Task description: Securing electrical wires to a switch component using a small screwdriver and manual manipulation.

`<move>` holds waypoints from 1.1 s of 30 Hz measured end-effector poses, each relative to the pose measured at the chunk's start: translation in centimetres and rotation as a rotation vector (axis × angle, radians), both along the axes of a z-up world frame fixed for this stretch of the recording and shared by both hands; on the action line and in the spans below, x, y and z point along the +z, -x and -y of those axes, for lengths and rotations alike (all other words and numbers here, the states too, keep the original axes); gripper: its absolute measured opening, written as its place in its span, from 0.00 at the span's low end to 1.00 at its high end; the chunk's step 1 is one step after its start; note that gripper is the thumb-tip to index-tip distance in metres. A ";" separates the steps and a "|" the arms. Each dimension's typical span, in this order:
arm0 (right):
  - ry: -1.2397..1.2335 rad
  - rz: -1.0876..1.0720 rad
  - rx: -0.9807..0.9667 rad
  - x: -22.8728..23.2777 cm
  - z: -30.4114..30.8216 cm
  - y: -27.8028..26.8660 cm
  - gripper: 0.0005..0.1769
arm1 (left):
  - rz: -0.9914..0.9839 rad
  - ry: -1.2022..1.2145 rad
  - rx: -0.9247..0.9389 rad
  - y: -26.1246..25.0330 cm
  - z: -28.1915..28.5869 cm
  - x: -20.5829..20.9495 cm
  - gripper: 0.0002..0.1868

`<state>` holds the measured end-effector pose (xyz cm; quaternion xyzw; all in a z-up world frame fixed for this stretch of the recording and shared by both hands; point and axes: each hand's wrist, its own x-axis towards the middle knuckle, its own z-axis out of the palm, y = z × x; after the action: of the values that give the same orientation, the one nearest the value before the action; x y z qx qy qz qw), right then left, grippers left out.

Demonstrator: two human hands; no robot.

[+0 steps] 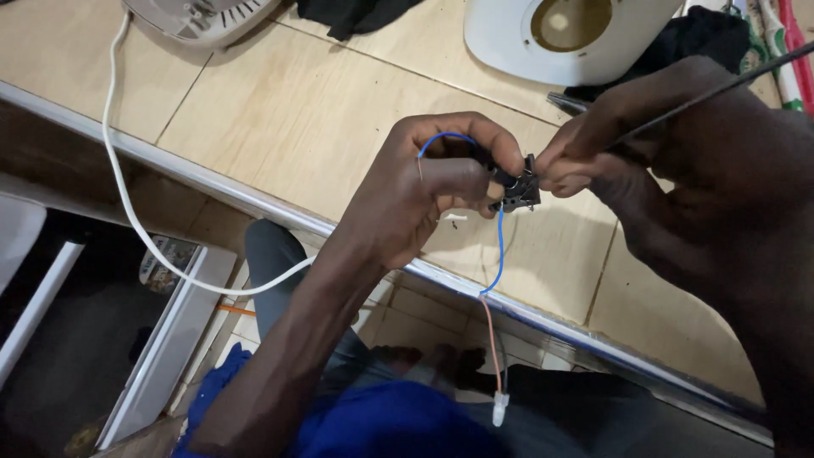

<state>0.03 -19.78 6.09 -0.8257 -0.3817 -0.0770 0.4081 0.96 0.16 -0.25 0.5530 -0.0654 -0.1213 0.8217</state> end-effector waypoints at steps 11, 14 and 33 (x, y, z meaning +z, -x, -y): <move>0.111 0.037 -0.039 -0.7 0.6 -1.0 0.06 | 0.005 -0.031 -0.043 -0.1 0.1 -0.2 0.10; 0.138 0.005 -0.068 -0.6 0.3 -1.2 0.08 | 0.010 -0.008 -0.046 -0.2 0.1 -0.7 0.10; -0.028 -0.204 0.098 -1.8 1.4 -2.9 0.07 | 0.000 -0.040 -0.024 0.0 -0.2 -0.6 0.10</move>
<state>2.90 -21.17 4.26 -0.8039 -0.3769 0.0221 0.4595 0.99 0.39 -0.89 0.5686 -0.0697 -0.1323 0.8089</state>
